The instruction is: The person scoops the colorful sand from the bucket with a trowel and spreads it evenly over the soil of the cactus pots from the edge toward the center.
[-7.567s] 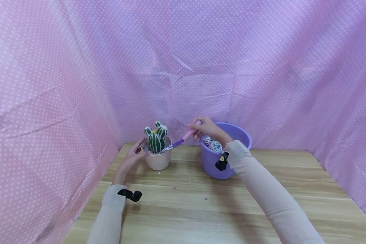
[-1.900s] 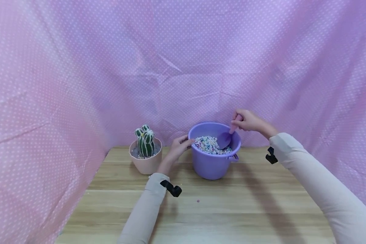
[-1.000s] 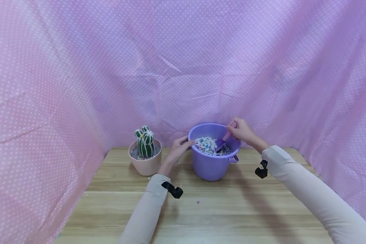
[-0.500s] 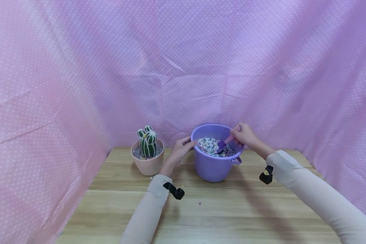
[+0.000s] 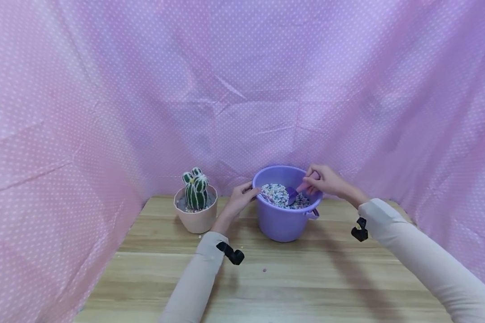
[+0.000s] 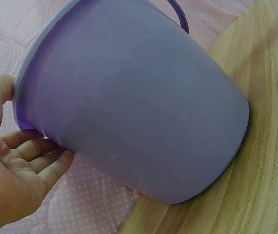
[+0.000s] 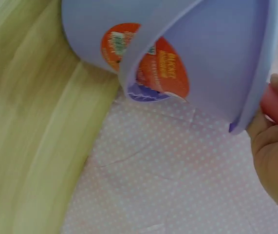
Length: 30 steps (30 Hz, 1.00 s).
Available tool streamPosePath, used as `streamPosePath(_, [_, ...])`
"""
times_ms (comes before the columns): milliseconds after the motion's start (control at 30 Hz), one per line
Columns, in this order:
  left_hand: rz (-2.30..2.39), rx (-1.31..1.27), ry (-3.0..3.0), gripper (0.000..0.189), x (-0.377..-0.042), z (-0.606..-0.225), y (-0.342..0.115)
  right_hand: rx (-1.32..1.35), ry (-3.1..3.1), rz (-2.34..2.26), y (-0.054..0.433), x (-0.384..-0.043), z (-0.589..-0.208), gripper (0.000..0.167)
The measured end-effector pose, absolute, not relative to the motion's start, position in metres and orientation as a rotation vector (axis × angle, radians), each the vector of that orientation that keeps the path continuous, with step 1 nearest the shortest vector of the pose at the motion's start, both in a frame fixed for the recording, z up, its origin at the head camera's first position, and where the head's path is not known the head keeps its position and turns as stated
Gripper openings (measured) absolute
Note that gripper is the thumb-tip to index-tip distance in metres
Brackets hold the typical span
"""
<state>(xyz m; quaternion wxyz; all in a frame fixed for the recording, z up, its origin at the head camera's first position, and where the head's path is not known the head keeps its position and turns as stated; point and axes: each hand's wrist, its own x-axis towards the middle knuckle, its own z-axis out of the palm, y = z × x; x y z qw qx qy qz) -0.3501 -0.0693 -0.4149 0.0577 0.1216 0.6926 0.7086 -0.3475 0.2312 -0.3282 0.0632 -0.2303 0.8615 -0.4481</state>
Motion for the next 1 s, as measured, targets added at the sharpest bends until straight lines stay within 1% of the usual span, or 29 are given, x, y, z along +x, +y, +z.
streamPosePath(133, [2.148, 0.35, 2.104, 0.058, -0.35, -0.416, -0.07, -0.709, 2.584, -1.432, 0.233, -0.349, -0.335, 0.015])
streamPosePath(267, [2.143, 0.361, 2.095, 0.06, -0.35, -0.415, -0.071, -0.605, 2.548, -1.512, 0.231, -0.349, -0.334, 0.019])
streamPosePath(367, [2.145, 0.382, 2.089, 0.061, -0.35, -0.413, -0.071, -0.586, 2.511, -1.547, 0.232, -0.35, -0.331, 0.021])
streamPosePath(667, [2.15, 0.371, 2.097, 0.057, -0.351, -0.414, -0.071, -0.65, 2.434, -1.576, 0.24, -0.354, -0.33, 0.022])
streamPosePath(1000, [2.138, 0.37, 2.103, 0.059, -0.349, -0.415, -0.071, -0.627, 2.407, -1.632, 0.242, -0.355, -0.335, 0.02])
